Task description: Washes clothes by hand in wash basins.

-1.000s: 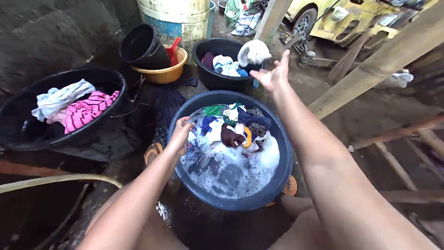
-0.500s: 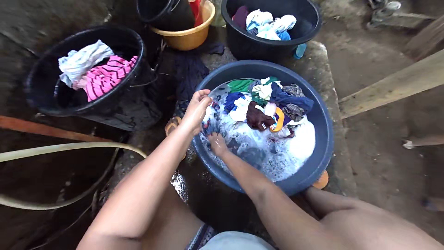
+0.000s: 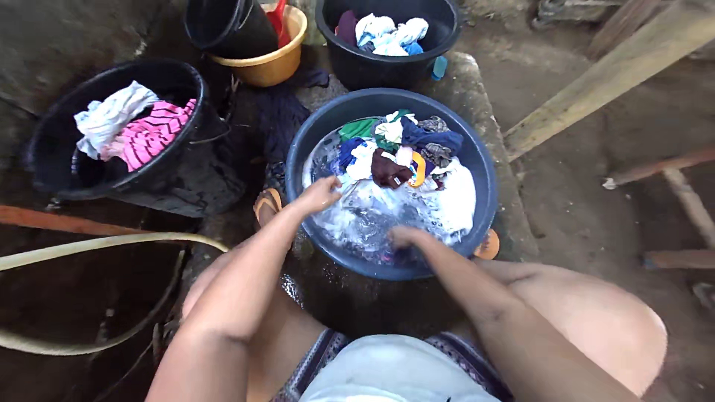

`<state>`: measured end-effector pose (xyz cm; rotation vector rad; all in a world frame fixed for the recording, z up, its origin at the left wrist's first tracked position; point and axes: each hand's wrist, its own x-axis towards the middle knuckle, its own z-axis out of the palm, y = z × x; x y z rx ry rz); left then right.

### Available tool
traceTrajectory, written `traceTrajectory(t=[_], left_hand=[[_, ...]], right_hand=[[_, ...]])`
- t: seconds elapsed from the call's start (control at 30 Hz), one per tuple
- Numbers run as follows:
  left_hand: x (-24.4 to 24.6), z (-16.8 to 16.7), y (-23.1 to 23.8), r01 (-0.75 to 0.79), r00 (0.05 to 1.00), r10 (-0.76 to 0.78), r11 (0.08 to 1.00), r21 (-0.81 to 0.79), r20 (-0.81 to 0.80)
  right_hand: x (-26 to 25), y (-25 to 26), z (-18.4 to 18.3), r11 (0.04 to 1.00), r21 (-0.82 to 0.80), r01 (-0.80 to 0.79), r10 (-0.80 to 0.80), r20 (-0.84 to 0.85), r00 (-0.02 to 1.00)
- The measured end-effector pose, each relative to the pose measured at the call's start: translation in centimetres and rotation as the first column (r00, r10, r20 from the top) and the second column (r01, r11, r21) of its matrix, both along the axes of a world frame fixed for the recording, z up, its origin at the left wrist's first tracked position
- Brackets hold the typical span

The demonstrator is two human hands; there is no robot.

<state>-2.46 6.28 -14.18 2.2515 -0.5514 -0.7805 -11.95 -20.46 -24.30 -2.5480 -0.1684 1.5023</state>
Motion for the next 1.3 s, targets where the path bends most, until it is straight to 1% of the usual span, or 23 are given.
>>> traceTrajectory(t=[0.07,0.13,0.2,0.27,0.33,0.37,0.43,0.47,0.5,0.53,0.6,0.67,0.73,0.8,0.9,0.93,1.0,1.03,1.1,1.13,1.2,1.27,1.3], left_hand=[[-1.0,-2.1,-0.9,0.179,0.982,-0.171,0.975,0.130,-0.075],[-2.2,-3.1,-2.2,0.295,0.948,-0.256,0.929,0.223,-0.187],[-3.3,-3.5,-3.4,0.330,0.934,-0.274,0.906,0.266,-0.228],[-4.5,-3.6,-4.6,0.317,0.939,-0.261,0.908,0.274,-0.222],[-5.5,-3.2,-6.0,0.246,0.946,-0.191,0.950,0.193,-0.262],[-6.2,-2.8,-6.9,0.165,0.941,-0.121,0.979,0.117,-0.315],[-7.4,-3.1,-9.3,-0.124,0.893,0.081,0.990,-0.069,-0.443],[-7.8,-3.7,-10.5,-0.273,0.855,0.164,0.949,-0.156,-0.493],[-7.9,-4.5,-11.6,-0.390,0.817,0.219,0.892,-0.230,-0.534],[-7.8,-5.3,-12.2,-0.480,0.787,0.268,0.831,-0.279,-0.556],[-7.4,-6.5,-12.5,-0.601,0.743,0.390,0.746,-0.286,-0.544],[-6.5,-6.6,-11.4,-0.621,0.755,0.493,0.748,-0.233,-0.432],[-5.4,-6.1,-9.4,-0.580,0.805,0.546,0.807,-0.115,-0.232],[-4.1,-5.4,-7.1,-0.492,0.869,0.494,0.867,0.081,-0.013],[-2.5,-5.7,-5.2,-0.408,0.913,0.378,0.823,0.395,0.156],[-2.3,-6.1,-5.3,-0.384,0.923,0.341,0.788,0.481,0.178],[-2.3,-7.7,-5.8,-0.358,0.933,0.256,0.724,0.589,0.252],[-2.5,-9.1,-6.1,-0.349,0.933,0.207,0.729,0.590,0.296],[-3.4,-12.6,-7.3,-0.297,0.946,0.171,0.800,0.521,0.276],[-4.3,-13.9,-8.5,-0.242,0.966,0.155,0.822,0.515,0.207],[-6.1,-15.7,-11.7,-0.116,0.993,0.112,0.833,0.540,0.039],[-7.3,-16.9,-14.1,0.032,0.998,0.006,0.824,0.565,-0.065],[-7.5,-17.4,-14.7,0.116,0.992,-0.068,0.813,0.571,-0.105]], right_hand=[[1.1,-0.1,5.5,0.989,0.143,0.026,-0.040,0.102,0.994],[1.3,0.0,12.1,0.979,0.201,-0.015,-0.032,0.229,0.973],[0.8,-0.3,19.5,0.965,0.251,-0.071,-0.034,0.394,0.918],[-0.5,-1.3,26.4,0.937,0.340,-0.085,-0.119,0.537,0.835],[-2.0,-3.0,31.8,0.888,0.449,-0.103,-0.248,0.654,0.714],[-2.6,-3.8,33.7,0.864,0.489,-0.123,-0.306,0.701,0.644],[-3.3,-5.4,36.1,0.845,0.513,-0.152,-0.387,0.782,0.489],[-3.4,-6.1,36.3,0.842,0.514,-0.164,-0.413,0.809,0.417],[-3.4,-6.8,35.7,0.829,0.532,-0.173,-0.447,0.815,0.369],[-3.3,-7.5,34.6,0.787,0.591,-0.177,-0.503,0.780,0.372],[-3.0,-8.9,30.4,0.634,0.762,-0.132,-0.657,0.621,0.428],[-2.6,-10.2,25.2,0.511,0.858,0.047,-0.777,0.438,0.453],[-2.5,-11.9,20.3,0.555,0.790,0.260,-0.796,0.414,0.441],[-2.3,-13.6,15.4,0.634,0.648,0.421,-0.767,0.458,0.449],[-2.4,-15.8,6.9,0.663,0.470,0.583,-0.742,0.513,0.432],[-2.5,-16.0,4.8,0.668,0.413,0.619,-0.734,0.502,0.456],[-2.5,-15.5,2.5,0.712,0.328,0.621,-0.702,0.365,0.612],[-2.3,-15.5,1.0,0.733,0.339,0.590,-0.676,0.263,0.689],[-1.9,-15.9,-3.1,0.729,0.386,0.565,-0.656,0.160,0.737],[-1.7,-15.7,-4.3,0.729,0.340,0.594,-0.669,0.172,0.723],[-1.7,-13.8,-5.8,0.741,0.144,0.656,-0.669,0.244,0.702],[-2.3,-10.2,-6.3,0.782,-0.026,0.623,-0.599,0.246,0.762],[-2.6,-8.4,-6.4,0.804,-0.068,0.590,-0.563,0.228,0.794]])
